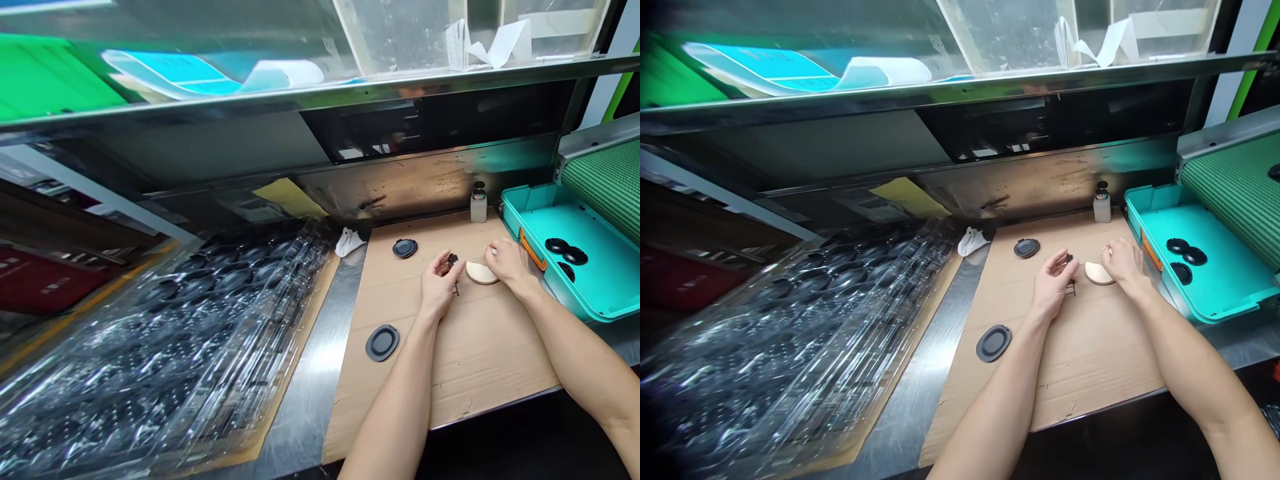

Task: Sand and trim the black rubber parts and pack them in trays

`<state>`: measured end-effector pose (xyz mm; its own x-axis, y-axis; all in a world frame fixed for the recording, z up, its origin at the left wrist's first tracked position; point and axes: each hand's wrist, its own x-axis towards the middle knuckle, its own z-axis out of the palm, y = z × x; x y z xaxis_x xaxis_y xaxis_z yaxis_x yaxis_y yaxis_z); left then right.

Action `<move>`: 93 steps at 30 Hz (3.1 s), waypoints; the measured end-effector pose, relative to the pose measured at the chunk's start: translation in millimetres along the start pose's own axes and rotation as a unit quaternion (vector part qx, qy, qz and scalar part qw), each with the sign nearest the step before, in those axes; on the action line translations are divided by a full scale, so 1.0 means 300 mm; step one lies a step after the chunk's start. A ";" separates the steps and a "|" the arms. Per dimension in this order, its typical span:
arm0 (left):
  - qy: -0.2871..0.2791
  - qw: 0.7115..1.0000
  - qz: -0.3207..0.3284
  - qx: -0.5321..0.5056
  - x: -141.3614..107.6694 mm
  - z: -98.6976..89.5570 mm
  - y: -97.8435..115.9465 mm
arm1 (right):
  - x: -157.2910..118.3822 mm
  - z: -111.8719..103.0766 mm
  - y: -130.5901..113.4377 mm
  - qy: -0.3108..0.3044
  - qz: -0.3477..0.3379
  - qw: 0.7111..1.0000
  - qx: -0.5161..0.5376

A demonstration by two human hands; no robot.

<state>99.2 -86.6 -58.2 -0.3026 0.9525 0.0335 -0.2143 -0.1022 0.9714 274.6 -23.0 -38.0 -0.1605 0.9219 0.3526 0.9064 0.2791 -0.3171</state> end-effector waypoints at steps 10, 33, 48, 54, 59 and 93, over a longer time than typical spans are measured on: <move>0.097 0.960 0.216 0.151 -0.029 0.009 0.030 | -0.047 -0.038 -0.050 -0.156 -0.176 0.972 -0.017; 0.071 0.926 0.281 0.240 -0.013 -0.002 -0.018 | -0.051 0.018 -0.076 -0.125 -0.123 0.984 -0.022; 0.018 0.858 0.093 0.505 0.000 -0.073 -0.007 | -0.050 0.041 -0.064 -0.109 -0.111 0.987 -0.026; -0.087 0.826 0.095 0.548 -0.089 -0.065 0.041 | -0.051 0.051 -0.059 -0.102 -0.123 0.987 -0.031; -0.077 0.854 0.117 0.502 -0.253 -0.172 0.112 | -0.050 0.055 -0.053 -0.099 -0.125 0.987 -0.028; -0.035 0.821 0.063 0.566 -0.241 -0.555 0.223 | -0.047 0.072 -0.053 -0.112 -0.120 0.986 0.002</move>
<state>-47.9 -210.1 -35.0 -0.1930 0.9730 0.1262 0.8272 0.0922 0.5542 253.9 -34.7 -56.8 -0.4538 0.8649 0.2143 0.8299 0.4978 -0.2518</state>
